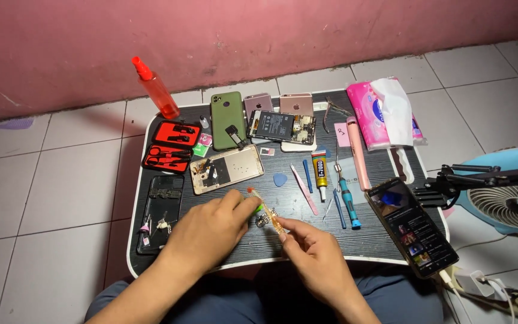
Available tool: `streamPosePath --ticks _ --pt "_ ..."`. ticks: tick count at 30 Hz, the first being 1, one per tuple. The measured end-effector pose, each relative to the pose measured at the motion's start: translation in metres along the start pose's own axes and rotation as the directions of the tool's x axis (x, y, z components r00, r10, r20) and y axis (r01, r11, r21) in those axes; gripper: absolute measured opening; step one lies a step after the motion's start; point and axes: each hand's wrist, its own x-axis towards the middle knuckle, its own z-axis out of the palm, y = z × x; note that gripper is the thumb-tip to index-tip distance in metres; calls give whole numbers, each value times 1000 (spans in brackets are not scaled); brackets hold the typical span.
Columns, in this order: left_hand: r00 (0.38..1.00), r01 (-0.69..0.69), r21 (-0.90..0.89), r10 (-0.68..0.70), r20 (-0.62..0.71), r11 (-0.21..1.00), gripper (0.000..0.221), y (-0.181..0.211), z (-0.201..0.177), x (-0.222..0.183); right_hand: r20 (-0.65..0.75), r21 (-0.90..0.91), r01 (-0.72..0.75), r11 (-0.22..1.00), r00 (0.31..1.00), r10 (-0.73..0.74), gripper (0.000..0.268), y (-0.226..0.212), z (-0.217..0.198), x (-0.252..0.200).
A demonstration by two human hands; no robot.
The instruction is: Disassembling a smartphone to remove and clean internal components using specialized tools like tweezers and a brush.
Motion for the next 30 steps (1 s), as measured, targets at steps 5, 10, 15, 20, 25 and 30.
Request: streamPosePath --ticks 5,10,15,20,25,30 --pt "998 60 -31 -59 9 998 38 -2 -10 8 25 112 54 992 998 -57 39 6 0 1" --pt "991 131 -95 -133 -9 987 41 -6 -8 12 18 150 42 988 999 -45 39 7 0 -1" --pt "999 39 -143 -35 33 989 35 -4 -3 15 17 151 12 988 1000 -14 40 15 3 0" --pt "992 109 -164 -97 78 980 39 0 4 12 -6 150 5 989 1000 -4 40 10 1 0" --pt "997 78 -202 -76 16 976 41 -6 1 14 -2 182 0 983 1000 1 40 7 -2 -1" --pt "996 69 -183 -77 -38 981 40 -7 -4 20 -15 163 46 986 999 -44 41 13 -5 1"
